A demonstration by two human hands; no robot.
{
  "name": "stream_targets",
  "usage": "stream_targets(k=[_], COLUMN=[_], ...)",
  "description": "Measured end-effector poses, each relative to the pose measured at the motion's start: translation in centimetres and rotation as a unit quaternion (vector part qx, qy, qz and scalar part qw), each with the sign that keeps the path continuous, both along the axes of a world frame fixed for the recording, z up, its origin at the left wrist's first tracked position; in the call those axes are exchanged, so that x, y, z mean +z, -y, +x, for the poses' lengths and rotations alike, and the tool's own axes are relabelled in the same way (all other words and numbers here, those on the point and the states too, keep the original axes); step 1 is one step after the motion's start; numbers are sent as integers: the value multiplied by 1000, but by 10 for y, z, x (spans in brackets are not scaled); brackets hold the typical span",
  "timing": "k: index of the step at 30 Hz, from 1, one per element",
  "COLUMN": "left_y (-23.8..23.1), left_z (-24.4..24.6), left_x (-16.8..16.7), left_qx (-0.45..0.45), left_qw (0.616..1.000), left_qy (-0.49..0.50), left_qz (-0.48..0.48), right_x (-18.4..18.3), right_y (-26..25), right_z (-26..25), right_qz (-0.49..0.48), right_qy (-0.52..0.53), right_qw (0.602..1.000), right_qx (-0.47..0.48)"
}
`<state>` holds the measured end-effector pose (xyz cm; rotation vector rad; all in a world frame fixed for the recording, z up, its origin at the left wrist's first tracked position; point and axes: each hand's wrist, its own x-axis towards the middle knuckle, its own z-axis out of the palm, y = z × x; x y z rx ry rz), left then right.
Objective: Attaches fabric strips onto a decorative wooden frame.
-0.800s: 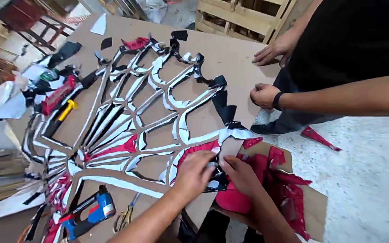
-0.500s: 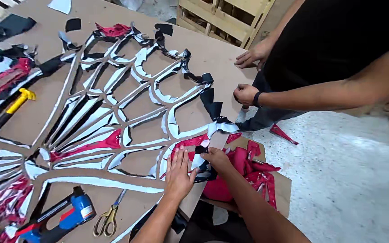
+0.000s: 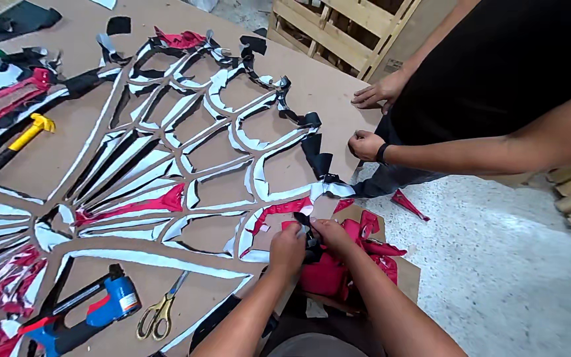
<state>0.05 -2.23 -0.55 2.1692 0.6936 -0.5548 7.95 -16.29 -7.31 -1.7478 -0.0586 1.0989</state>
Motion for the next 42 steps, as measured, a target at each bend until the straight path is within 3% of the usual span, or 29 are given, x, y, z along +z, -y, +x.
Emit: stream_targets(k=[4,7,11,14,19,21,29,32,35,37,39,42], left_y=[28,39,26,6,-16,-19,-16,-6,-41,-75,-118,-186], left_z=[-13,-27,-57,-74,-87,-89,-88,-72,-78,-114,-175,-269], left_x=[-17,-28,-50,-55,-90,-95,-90,-67,-19,-3,-3,-7], left_qx=[-39,-118,-149,-135,-255,-279,-324,-329,-260,-100,52,186], left_qw=[996,986,946,917,895,884,887,917,953,977,968,936], left_qy=[78,100,281,350,328,333,250,186,139,165,161,67], left_qz=[32,68,58,135,164,175,212,125,70,91,185,292], right_x=[26,31,11,12,27,17,-21,-18,-17,-21,-20,-12], right_y=[-3,-18,-18,-6,7,12,15,28,20,23,29,27], right_z=[4,13,12,-1,-26,-35,-60,-61,-64,-63,-62,-62], right_qz=[-40,-88,-44,-12,-71,-41,108,52,-51,-72,-86,-79], right_qy=[10,6,-51,-86,-106,-114,-152,-69,47,88,104,89], right_qw=[998,992,998,996,991,993,970,988,997,993,990,992], right_qx=[52,96,13,-3,42,2,-159,-129,-20,9,31,50])
